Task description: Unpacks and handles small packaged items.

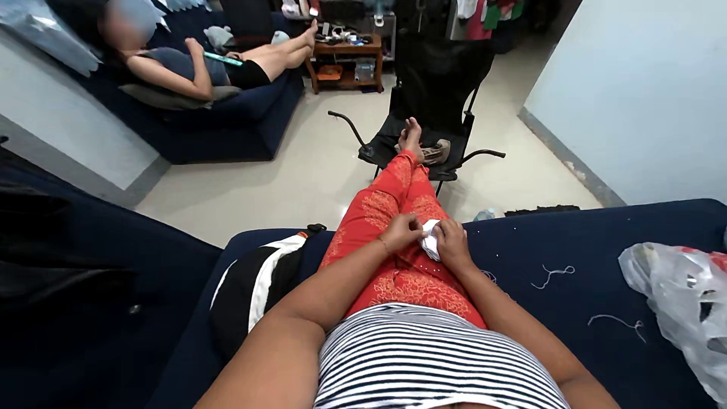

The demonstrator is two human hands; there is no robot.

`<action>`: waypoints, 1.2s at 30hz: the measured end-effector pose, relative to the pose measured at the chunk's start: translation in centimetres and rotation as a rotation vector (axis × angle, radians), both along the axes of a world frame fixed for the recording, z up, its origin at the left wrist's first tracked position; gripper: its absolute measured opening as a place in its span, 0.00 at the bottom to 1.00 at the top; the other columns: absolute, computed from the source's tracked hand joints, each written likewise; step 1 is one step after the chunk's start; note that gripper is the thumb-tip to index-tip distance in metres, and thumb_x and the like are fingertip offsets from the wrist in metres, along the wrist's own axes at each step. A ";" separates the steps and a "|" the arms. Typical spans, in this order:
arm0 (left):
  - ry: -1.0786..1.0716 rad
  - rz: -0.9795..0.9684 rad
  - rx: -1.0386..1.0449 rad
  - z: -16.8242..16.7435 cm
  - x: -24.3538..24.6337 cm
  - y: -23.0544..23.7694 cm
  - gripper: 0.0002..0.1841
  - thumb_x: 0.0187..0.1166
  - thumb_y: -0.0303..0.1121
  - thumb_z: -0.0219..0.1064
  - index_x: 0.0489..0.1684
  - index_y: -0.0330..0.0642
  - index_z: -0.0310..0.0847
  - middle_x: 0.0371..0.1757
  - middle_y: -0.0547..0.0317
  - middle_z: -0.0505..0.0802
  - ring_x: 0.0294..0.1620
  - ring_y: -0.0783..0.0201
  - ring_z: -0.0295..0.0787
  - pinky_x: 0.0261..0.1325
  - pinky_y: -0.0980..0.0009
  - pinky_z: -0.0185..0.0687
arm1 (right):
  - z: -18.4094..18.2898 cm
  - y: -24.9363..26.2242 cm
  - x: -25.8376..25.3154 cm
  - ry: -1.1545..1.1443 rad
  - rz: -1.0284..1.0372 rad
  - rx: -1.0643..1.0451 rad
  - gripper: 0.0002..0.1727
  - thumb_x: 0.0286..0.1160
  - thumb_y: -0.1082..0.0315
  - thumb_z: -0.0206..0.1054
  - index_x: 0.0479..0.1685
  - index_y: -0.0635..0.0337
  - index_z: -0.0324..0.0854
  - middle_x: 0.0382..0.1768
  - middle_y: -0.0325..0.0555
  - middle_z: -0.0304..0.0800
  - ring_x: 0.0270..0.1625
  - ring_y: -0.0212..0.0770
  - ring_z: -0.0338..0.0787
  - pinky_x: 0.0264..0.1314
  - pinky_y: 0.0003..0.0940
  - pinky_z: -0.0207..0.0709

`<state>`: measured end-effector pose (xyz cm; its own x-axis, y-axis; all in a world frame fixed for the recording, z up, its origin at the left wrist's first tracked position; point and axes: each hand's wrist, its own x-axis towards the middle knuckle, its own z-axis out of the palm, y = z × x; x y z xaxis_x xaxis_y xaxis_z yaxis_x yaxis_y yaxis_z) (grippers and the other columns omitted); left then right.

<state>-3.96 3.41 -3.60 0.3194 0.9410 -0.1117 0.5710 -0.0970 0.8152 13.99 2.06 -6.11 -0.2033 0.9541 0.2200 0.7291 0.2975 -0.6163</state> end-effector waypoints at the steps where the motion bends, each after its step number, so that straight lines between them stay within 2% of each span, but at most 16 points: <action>1: 0.022 0.011 0.017 0.0 0.1 -0.1 0.16 0.81 0.34 0.70 0.53 0.25 0.85 0.49 0.38 0.92 0.52 0.51 0.90 0.66 0.54 0.81 | 0.4 0.0 -0.1 -0.014 -0.001 -0.026 0.19 0.89 0.65 0.53 0.52 0.70 0.87 0.56 0.64 0.89 0.68 0.63 0.82 0.73 0.64 0.66; 3: 0.101 0.014 0.098 -0.2 0.6 -0.5 0.14 0.85 0.32 0.65 0.51 0.25 0.86 0.49 0.36 0.92 0.54 0.46 0.91 0.67 0.48 0.81 | 0.7 0.1 -0.2 -0.017 -0.008 -0.074 0.17 0.89 0.66 0.55 0.51 0.70 0.87 0.57 0.64 0.88 0.69 0.64 0.81 0.75 0.65 0.65; 7: 0.306 -0.057 0.283 -1.0 1.7 -0.9 0.14 0.88 0.29 0.59 0.53 0.23 0.84 0.59 0.32 0.89 0.68 0.38 0.84 0.76 0.44 0.75 | -0.7 0.6 0.0 -0.011 -0.031 -0.048 0.17 0.89 0.65 0.55 0.50 0.69 0.87 0.56 0.64 0.88 0.69 0.65 0.81 0.72 0.68 0.67; 10: 0.412 -0.066 0.293 -1.1 2.3 -1.0 0.15 0.88 0.29 0.56 0.55 0.22 0.82 0.62 0.30 0.86 0.71 0.36 0.81 0.77 0.43 0.73 | -0.7 0.7 0.0 -0.006 -0.029 -0.051 0.17 0.89 0.64 0.55 0.51 0.68 0.87 0.57 0.61 0.89 0.70 0.62 0.81 0.72 0.66 0.67; 13: 0.422 -0.053 0.245 -1.0 2.3 -0.7 0.15 0.89 0.29 0.55 0.57 0.22 0.80 0.65 0.29 0.85 0.73 0.35 0.79 0.79 0.43 0.71 | -0.7 0.9 -0.1 0.047 -0.029 -0.037 0.15 0.88 0.65 0.57 0.50 0.65 0.88 0.54 0.58 0.90 0.67 0.59 0.84 0.70 0.64 0.69; 16: 0.325 -0.061 0.135 -1.0 1.6 0.1 0.17 0.92 0.30 0.50 0.60 0.21 0.78 0.65 0.28 0.84 0.71 0.36 0.81 0.77 0.43 0.73 | -0.9 1.1 0.6 0.183 -0.005 -0.039 0.13 0.84 0.66 0.62 0.52 0.66 0.87 0.52 0.58 0.91 0.63 0.58 0.86 0.70 0.61 0.73; 19: 0.182 -0.097 0.079 -1.4 0.6 0.8 0.17 0.94 0.30 0.48 0.59 0.21 0.76 0.56 0.26 0.87 0.63 0.36 0.85 0.71 0.42 0.76 | -1.3 1.8 2.5 0.357 0.073 -0.013 0.11 0.77 0.68 0.69 0.49 0.67 0.88 0.50 0.56 0.90 0.55 0.49 0.88 0.62 0.47 0.80; 21: 0.123 -0.122 0.043 -1.6 0.0 1.1 0.17 0.94 0.30 0.48 0.58 0.21 0.77 0.53 0.28 0.88 0.59 0.38 0.86 0.69 0.43 0.77 | -1.8 2.0 4.3 0.422 0.117 -0.010 0.12 0.72 0.70 0.73 0.50 0.66 0.88 0.63 0.57 0.87 0.62 0.46 0.88 0.64 0.41 0.84; 23: 0.096 -0.125 0.023 -1.7 -0.3 1.3 0.17 0.94 0.29 0.48 0.57 0.21 0.77 0.51 0.29 0.88 0.57 0.40 0.87 0.68 0.44 0.77 | -2.6 1.7 5.8 0.422 0.094 0.012 0.16 0.67 0.66 0.77 0.51 0.65 0.89 0.70 0.58 0.83 0.71 0.49 0.84 0.73 0.45 0.80; 24: 0.086 -0.118 0.021 -1.7 -0.4 1.3 0.16 0.94 0.30 0.49 0.56 0.22 0.78 0.50 0.31 0.88 0.56 0.42 0.87 0.66 0.45 0.78 | -2.9 1.4 6.3 0.402 0.059 0.036 0.17 0.66 0.63 0.79 0.50 0.64 0.91 0.68 0.58 0.84 0.71 0.52 0.82 0.73 0.50 0.77; 26: 0.078 -0.106 0.023 -1.4 -0.2 1.1 0.15 0.93 0.30 0.52 0.55 0.24 0.79 0.49 0.33 0.89 0.54 0.44 0.87 0.65 0.47 0.79 | -3.5 0.6 6.5 0.392 -0.009 0.064 0.16 0.66 0.62 0.80 0.48 0.63 0.92 0.60 0.59 0.88 0.63 0.56 0.84 0.67 0.54 0.76; 29: 0.027 -0.072 0.081 -0.8 0.3 0.6 0.12 0.88 0.27 0.60 0.56 0.24 0.80 0.54 0.34 0.89 0.59 0.46 0.88 0.69 0.48 0.79 | -4.2 -0.1 5.8 0.445 -0.060 0.071 0.10 0.75 0.65 0.73 0.43 0.63 0.87 0.54 0.56 0.85 0.48 0.43 0.86 0.47 0.36 0.83; 30: 0.006 -0.067 0.109 -0.9 0.5 0.5 0.12 0.86 0.26 0.61 0.58 0.26 0.80 0.57 0.35 0.89 0.61 0.46 0.87 0.70 0.49 0.79 | -4.5 0.1 5.4 0.467 -0.070 0.096 0.09 0.76 0.66 0.71 0.42 0.65 0.86 0.54 0.56 0.84 0.47 0.41 0.86 0.46 0.34 0.83; 33: -0.013 -0.041 0.151 -0.9 1.2 0.1 0.14 0.86 0.30 0.62 0.62 0.32 0.83 0.61 0.37 0.85 0.61 0.47 0.85 0.63 0.51 0.82 | -5.0 0.5 4.3 0.444 -0.094 0.167 0.11 0.81 0.67 0.65 0.38 0.68 0.84 0.54 0.58 0.82 0.56 0.48 0.84 0.59 0.41 0.80; 34: -0.013 -0.018 0.143 -1.0 1.4 0.0 0.16 0.86 0.34 0.64 0.63 0.32 0.82 0.63 0.36 0.83 0.63 0.46 0.83 0.64 0.51 0.82 | -5.1 0.5 4.2 0.426 -0.095 0.168 0.12 0.82 0.67 0.63 0.38 0.68 0.83 0.54 0.59 0.82 0.59 0.51 0.83 0.64 0.45 0.78; 36: -0.005 0.035 0.060 -1.1 1.7 -0.1 0.27 0.82 0.41 0.71 0.73 0.31 0.75 0.70 0.32 0.81 0.69 0.42 0.82 0.72 0.47 0.79 | -5.1 0.6 4.1 0.395 -0.093 0.146 0.14 0.84 0.66 0.60 0.37 0.68 0.84 0.54 0.60 0.82 0.63 0.54 0.82 0.69 0.49 0.76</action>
